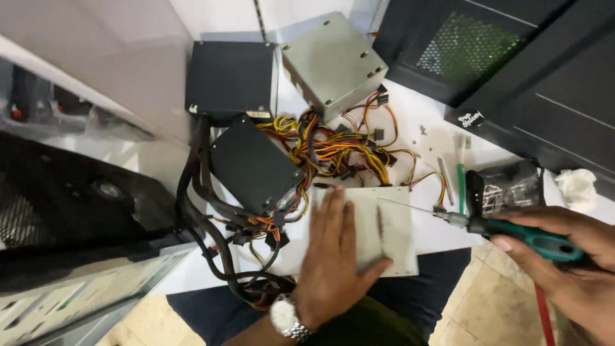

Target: The person uses a screwdriver to remove screws from a computer power supply unit, then uses a toothbrush to clean the exterior metal casing. The person rotates the unit to access different sides while brushing.

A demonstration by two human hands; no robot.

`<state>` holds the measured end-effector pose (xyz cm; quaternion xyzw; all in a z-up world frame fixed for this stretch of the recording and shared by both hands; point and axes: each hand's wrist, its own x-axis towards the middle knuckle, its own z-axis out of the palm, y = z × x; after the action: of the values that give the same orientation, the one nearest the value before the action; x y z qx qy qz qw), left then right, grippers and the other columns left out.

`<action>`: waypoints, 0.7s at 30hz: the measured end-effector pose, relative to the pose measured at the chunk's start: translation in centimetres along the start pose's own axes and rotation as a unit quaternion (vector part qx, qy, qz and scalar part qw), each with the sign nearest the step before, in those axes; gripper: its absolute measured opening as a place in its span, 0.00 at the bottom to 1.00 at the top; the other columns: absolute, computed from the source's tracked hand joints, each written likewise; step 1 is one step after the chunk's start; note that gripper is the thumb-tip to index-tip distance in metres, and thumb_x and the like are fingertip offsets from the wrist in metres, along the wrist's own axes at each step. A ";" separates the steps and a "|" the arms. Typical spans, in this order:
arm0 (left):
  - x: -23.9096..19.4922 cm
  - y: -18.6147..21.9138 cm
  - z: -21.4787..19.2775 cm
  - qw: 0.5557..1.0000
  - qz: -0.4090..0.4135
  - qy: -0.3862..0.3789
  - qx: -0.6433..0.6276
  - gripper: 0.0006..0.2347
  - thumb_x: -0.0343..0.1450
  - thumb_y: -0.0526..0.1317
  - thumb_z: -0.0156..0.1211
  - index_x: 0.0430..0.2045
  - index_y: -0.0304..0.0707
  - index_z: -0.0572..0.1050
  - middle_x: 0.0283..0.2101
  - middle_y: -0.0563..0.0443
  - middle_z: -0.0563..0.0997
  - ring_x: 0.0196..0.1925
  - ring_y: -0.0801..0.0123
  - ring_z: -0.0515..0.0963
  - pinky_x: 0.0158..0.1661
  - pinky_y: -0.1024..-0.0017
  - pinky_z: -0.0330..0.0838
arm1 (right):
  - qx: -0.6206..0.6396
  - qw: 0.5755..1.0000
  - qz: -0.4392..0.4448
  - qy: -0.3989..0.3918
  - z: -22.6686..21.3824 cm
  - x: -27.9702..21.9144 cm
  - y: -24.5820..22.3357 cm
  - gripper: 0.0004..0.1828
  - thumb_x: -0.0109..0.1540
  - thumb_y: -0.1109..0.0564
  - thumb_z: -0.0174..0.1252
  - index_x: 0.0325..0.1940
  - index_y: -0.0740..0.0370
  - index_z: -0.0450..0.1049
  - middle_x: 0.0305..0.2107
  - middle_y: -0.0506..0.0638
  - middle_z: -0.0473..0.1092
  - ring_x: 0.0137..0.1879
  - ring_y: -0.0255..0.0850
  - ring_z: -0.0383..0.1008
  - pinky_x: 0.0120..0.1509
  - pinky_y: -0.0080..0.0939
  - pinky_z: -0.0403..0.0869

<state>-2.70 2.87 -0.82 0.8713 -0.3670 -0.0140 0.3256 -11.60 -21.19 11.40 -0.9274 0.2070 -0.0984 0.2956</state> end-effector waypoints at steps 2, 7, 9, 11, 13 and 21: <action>-0.3 0.4 -0.2 0.997 -0.003 0.050 -0.060 0.41 0.69 0.53 0.69 0.65 0.14 0.56 0.74 0.21 0.48 0.78 0.31 0.48 0.73 0.42 0.47 | -0.064 0.993 -0.092 -0.039 -0.6 1.5 -0.7 0.18 0.54 0.56 0.67 0.48 0.61 0.81 0.44 0.54 0.79 0.52 0.46 0.81 0.63 0.45 0.78; -0.1 -0.7 0.0 0.972 -0.108 0.078 -0.195 0.42 0.67 0.48 0.72 0.68 0.19 0.52 0.76 0.31 0.46 0.79 0.40 0.48 0.73 0.51 0.49 | -0.144 0.939 -0.304 -0.075 -0.2 4.3 -4.2 0.14 0.54 0.52 0.67 0.41 0.59 0.81 0.40 0.51 0.80 0.41 0.41 0.82 0.48 0.42 0.83; 0.1 -1.6 0.6 0.962 -0.107 0.063 -0.245 0.43 0.68 0.52 0.66 0.71 0.27 0.47 0.76 0.34 0.52 0.79 0.46 0.51 0.73 0.53 0.48 | -0.063 0.940 -0.323 -0.091 0.7 5.0 -5.1 0.13 0.54 0.57 0.68 0.41 0.63 0.81 0.41 0.57 0.78 0.43 0.43 0.83 0.51 0.43 0.83; 0.0 -2.3 1.2 0.951 -0.118 0.066 -0.278 0.43 0.67 0.52 0.68 0.71 0.29 0.49 0.75 0.36 0.55 0.78 0.47 0.53 0.73 0.53 0.49 | -0.060 0.928 -0.353 -0.099 1.5 5.7 -5.4 0.13 0.55 0.56 0.67 0.41 0.63 0.80 0.40 0.56 0.78 0.43 0.44 0.82 0.51 0.44 0.82; 0.2 -2.7 1.6 0.940 -0.124 0.066 -0.311 0.43 0.65 0.51 0.70 0.71 0.32 0.50 0.75 0.38 0.58 0.77 0.48 0.55 0.72 0.53 0.50 | -0.059 0.917 -0.379 -0.104 2.0 6.4 -5.6 0.13 0.56 0.56 0.67 0.41 0.63 0.80 0.38 0.55 0.78 0.43 0.45 0.81 0.51 0.46 0.80; 0.9 -2.9 0.2 0.935 -0.094 0.043 -0.340 0.37 0.66 0.52 0.64 0.65 0.31 0.56 0.65 0.36 0.64 0.71 0.48 0.61 0.69 0.53 0.56 | -0.137 0.885 -0.408 -0.178 2.2 7.6 -6.9 0.12 0.59 0.51 0.63 0.44 0.57 0.79 0.38 0.50 0.78 0.41 0.43 0.81 0.40 0.45 0.82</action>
<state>-0.27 3.72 -2.45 0.7390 -0.2421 -0.1309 0.6149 -1.87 -18.31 14.19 -0.9632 -0.2345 -0.0143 0.1307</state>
